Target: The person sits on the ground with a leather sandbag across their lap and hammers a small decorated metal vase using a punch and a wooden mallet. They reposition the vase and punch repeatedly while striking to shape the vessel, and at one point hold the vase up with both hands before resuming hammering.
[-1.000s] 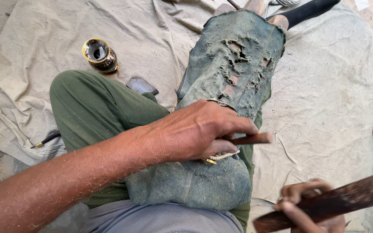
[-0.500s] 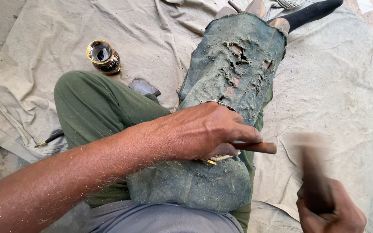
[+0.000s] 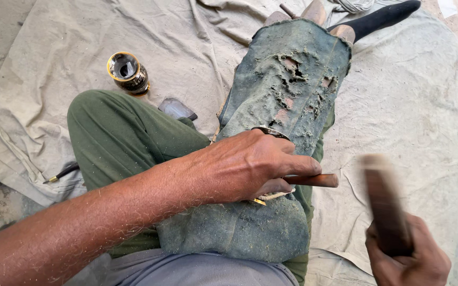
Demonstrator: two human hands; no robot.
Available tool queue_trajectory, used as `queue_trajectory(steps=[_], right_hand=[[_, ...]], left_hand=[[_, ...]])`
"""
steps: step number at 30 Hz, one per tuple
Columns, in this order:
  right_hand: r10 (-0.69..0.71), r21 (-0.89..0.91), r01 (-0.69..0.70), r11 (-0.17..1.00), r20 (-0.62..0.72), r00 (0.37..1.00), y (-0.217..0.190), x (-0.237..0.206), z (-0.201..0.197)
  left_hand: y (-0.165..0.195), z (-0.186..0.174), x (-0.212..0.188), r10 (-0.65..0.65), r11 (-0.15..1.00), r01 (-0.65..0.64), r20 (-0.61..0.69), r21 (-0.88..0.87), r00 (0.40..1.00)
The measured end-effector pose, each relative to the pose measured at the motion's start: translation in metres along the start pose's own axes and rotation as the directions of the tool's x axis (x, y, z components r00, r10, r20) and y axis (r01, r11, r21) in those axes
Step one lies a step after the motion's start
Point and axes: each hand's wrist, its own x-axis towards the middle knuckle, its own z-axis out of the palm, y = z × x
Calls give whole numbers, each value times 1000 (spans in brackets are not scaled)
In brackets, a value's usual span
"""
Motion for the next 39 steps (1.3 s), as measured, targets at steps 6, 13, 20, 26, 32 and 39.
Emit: queue_trajectory(steps=[6,13,20,26,32,39], right_hand=[[-79,-131,88,988,70,994,2,10,-3],[-81,-259,90,962,45,996,-16,8,-4],[-113,-146,118,982,44,993,-5,12,-5],[-173,-33,174,984,19,985,8,11,-11],[-191,48,190,981,4,982,-9,12,-12],[-118,-251,123,960,34,992,3,10,-14]], left_hand=[[1,2,-2,-87,996,87,10,21,996],[-8,5,-2,18,998,-15,-50,63,999],[-12,4,-6,48,999,-48,-71,-5,996],[-14,4,-5,30,999,-31,-44,-16,999],[-21,7,-4,120,991,-125,-90,-55,989],[-24,5,-3,96,995,-97,-39,-32,995]])
